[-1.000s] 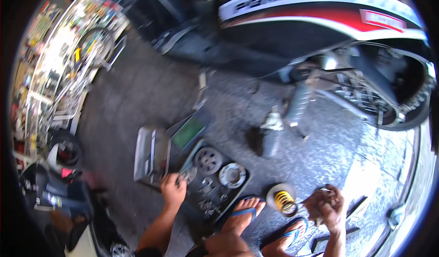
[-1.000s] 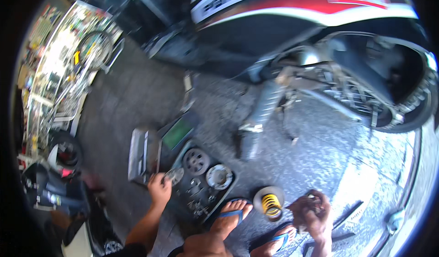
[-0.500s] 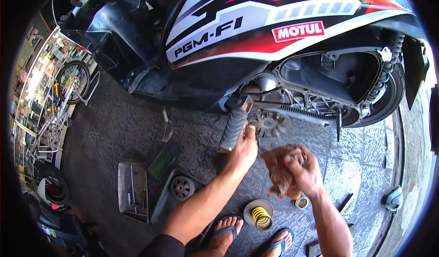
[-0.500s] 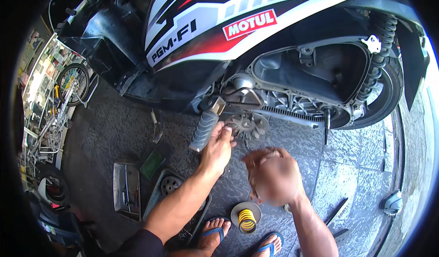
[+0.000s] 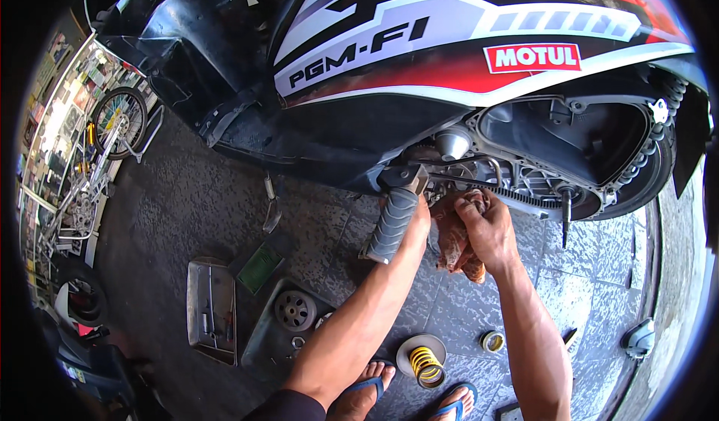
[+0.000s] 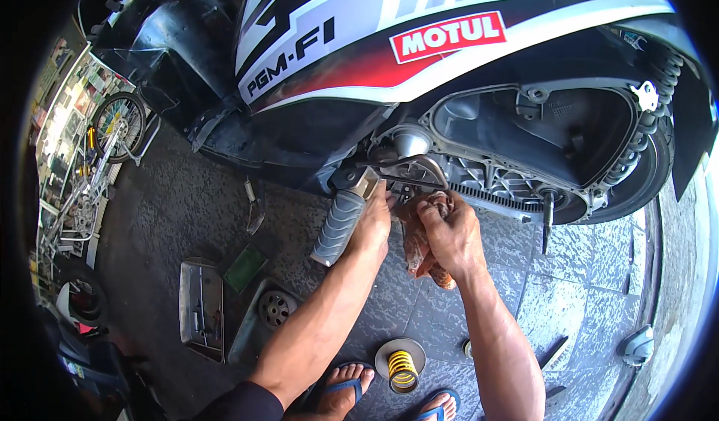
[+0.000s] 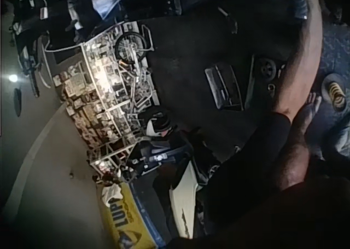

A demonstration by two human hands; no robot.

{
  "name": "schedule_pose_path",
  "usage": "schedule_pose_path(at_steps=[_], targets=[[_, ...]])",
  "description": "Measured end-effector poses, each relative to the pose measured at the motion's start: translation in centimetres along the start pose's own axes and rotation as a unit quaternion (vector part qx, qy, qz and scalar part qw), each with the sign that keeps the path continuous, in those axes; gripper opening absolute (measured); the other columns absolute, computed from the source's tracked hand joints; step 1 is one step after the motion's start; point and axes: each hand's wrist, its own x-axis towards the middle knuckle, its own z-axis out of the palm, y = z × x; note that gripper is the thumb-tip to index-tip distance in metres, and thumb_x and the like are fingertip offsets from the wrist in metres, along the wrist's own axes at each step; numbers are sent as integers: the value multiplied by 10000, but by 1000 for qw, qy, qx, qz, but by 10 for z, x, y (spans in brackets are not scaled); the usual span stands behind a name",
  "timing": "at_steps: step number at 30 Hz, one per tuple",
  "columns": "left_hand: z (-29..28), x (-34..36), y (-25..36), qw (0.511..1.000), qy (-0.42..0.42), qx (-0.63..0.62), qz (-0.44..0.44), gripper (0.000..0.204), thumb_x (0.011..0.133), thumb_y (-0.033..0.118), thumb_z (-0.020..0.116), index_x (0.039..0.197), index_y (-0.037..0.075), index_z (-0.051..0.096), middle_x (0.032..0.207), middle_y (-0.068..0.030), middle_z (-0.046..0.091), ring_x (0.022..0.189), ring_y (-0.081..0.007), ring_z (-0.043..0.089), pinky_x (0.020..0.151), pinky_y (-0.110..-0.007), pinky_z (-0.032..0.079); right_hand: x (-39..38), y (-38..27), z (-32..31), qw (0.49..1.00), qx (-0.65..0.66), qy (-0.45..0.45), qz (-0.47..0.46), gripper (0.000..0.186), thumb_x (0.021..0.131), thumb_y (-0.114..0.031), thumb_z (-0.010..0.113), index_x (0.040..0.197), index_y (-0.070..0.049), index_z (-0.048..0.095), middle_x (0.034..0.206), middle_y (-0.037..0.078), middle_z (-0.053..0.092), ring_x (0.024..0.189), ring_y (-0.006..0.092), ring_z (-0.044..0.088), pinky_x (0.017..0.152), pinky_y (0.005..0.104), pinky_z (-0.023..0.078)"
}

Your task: The person cleans and reassembles components of a scooter's CVT system, including wiping parts with a cloth and handling the drive belt and clutch assembly.

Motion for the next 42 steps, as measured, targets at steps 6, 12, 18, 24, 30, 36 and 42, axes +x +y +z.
schedule_pose_path(at_steps=[6, 12, 18, 24, 30, 36, 42], targets=[[7, 19, -7, 980, 62, -184, 53, 304, 879, 208, 727, 1093, 4, 656, 1036, -75, 668, 879, -168, 630, 782, -327, 537, -7, -10, 6, 1000, 9, -17, 12, 344, 922, -240, 627, 1105, 51, 636, 911, 168, 709, 830, 223, 686, 794, 358, 539], [4, 28, -17, 974, 60, -206, 77, 296, 860, 206, 749, 1054, -2, 666, 1002, -62, 680, 885, -159, 636, 774, -311, 535, 0, -6, 11, 1000, -9, 10, -6, 330, 934, -251, 611, 1071, 48, 641, 871, 154, 703, 753, 210, 682, 732, 358, 553], [3, 21, -5, 988, 82, -116, 68, 295, 890, 228, 726, 1046, -16, 668, 989, -75, 701, 874, -181, 643, 788, -331, 529, 6, 7, 16, 998, 49, 31, -5, 351, 960, -303, 614, 1049, 33, 661, 839, 118, 699, 737, 184, 667, 692, 343, 543], [9, 27, 4, 964, 81, -14, 251, 210, 937, 215, 684, 996, 13, 669, 944, -113, 698, 843, -215, 638, 774, -366, 520, 9, 1, 34, 980, 180, 70, 44, 353, 994, -341, 611, 964, 6, 671, 785, 99, 692, 565, 178, 637, 469, 332, 517], [14, 22, 11, 966, 74, 7, 246, 204, 960, 228, 665, 975, 25, 655, 926, -112, 685, 855, -242, 638, 787, -381, 514, 22, 22, 38, 957, 269, 61, 92, 347, 1004, -292, 614, 1138, 27, 635, 1016, 88, 687, 867, 162, 652, 778, 336, 539], [10, 23, 10, 950, 81, 63, 296, 244, 968, 264, 663, 1016, 26, 640, 936, -113, 678, 864, -223, 638, 778, -366, 515, 27, 30, 44, 946, 302, 61, 97, 337, 1012, -270, 594, 1143, 40, 615, 1043, 107, 682, 891, 203, 672, 807, 358, 553], [11, 9, 27, 970, 27, 29, 239, 247, 973, 263, 659, 1028, 24, 627, 939, -113, 666, 867, -210, 628, 769, -354, 511, 29, 30, 51, 917, 374, 79, 115, 335, 1008, -273, 590, 1069, 53, 638, 976, 118, 682, 826, 187, 656, 732, 347, 546]])
